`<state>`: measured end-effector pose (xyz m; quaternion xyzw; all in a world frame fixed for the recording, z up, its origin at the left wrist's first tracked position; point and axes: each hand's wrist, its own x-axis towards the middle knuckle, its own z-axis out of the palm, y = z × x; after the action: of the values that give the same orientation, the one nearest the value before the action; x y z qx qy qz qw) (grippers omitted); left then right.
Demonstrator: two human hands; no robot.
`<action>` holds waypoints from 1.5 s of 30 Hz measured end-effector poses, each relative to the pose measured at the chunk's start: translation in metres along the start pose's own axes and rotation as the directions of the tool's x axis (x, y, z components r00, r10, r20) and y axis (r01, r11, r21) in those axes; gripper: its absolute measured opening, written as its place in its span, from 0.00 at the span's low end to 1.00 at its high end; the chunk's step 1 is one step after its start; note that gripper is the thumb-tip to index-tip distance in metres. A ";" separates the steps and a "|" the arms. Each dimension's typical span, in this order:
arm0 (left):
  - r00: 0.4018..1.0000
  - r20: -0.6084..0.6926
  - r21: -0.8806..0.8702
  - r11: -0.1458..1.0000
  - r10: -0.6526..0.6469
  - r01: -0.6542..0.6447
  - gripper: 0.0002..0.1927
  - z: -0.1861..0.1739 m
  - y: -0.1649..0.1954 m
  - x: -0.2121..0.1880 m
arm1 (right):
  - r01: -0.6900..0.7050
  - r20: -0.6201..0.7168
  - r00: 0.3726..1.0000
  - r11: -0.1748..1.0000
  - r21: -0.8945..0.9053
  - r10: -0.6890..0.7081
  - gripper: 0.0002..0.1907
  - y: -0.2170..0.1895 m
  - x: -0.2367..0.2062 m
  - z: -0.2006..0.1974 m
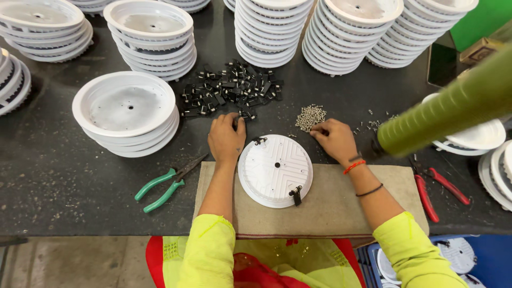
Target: The person attaches black mounting clips to a white round lamp base at a factory workbench. They pick clips and small screws from the table, position each clip on the base, and drive the screws in with a green electric screwdriver, working through the clips one at a time.
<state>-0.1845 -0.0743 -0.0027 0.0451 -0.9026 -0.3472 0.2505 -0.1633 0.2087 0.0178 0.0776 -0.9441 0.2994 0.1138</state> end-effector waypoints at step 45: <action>0.999 -0.036 -0.040 0.999 0.019 -0.020 0.10 -0.003 0.002 0.001 | 0.089 0.525 0.802 0.926 0.367 -0.285 0.08 -0.073 -0.069 -0.027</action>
<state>-0.1839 -0.0750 0.0010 0.0374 -0.8911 -0.3621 0.2708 -0.0773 0.1708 0.0607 0.2752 -0.8595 0.4006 -0.1582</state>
